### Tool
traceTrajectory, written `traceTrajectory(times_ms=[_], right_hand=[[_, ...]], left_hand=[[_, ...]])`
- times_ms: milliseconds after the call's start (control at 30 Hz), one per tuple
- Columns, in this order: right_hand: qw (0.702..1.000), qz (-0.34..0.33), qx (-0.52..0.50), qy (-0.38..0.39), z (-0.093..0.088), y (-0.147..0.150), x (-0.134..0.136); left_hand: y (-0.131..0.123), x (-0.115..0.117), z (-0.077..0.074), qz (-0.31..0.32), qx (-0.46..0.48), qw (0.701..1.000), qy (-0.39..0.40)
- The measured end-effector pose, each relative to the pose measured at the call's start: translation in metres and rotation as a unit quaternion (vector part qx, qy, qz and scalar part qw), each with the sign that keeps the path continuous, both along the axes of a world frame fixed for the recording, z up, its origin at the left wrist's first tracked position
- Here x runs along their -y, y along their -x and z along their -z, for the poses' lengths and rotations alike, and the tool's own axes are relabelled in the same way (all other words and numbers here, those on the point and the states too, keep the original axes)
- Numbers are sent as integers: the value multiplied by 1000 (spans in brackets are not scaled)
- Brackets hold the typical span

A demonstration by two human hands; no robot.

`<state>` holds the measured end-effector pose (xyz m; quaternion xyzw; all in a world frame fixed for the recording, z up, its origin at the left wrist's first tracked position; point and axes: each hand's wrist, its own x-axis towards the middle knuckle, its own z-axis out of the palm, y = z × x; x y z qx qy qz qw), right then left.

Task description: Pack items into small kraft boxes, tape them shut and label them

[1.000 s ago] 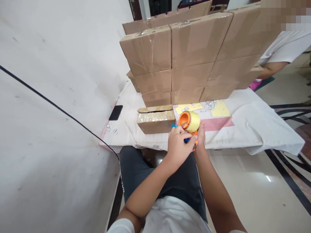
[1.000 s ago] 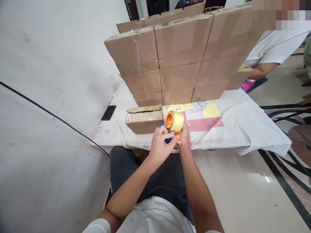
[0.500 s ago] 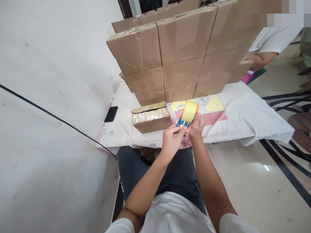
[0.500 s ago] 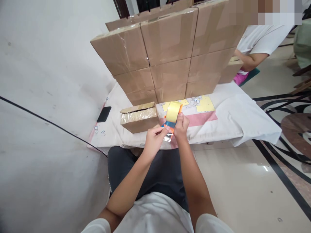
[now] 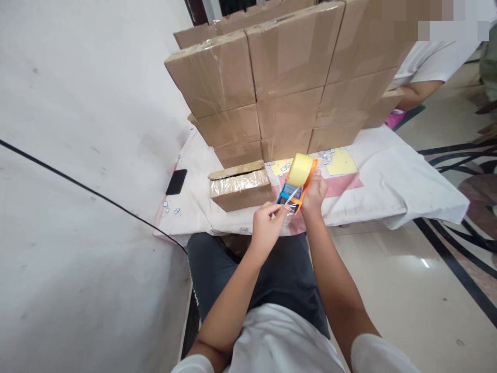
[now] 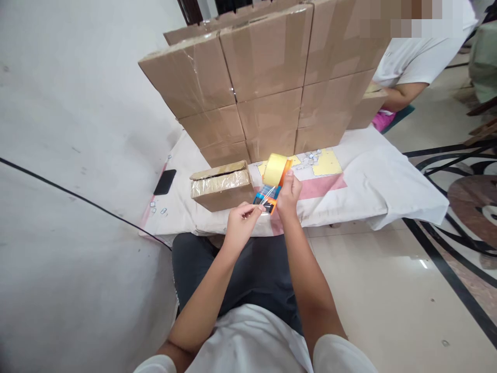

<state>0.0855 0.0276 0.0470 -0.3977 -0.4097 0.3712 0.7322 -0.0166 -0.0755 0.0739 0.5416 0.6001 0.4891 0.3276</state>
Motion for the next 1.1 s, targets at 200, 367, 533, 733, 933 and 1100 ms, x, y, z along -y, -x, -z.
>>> traceTrajectory(times_ms=[200, 367, 533, 733, 933, 1100], right_hand=[[999, -8, 35, 4, 13, 7, 7], [999, -25, 27, 14, 24, 11, 10], [998, -25, 58, 11, 30, 10, 16], [998, -1, 55, 29, 31, 8, 15], [999, 0, -15, 45, 22, 11, 12], [996, -17, -72, 58, 16, 13, 13]], left_hand=[[13, 6, 2, 8, 20, 997, 69], [20, 6, 11, 42, 191, 968, 157], [18, 12, 21, 18, 228, 959, 167], [24, 15, 24, 11, 219, 961, 167], [25, 15, 23, 54, 209, 956, 196], [24, 13, 30, 60, 230, 948, 213]])
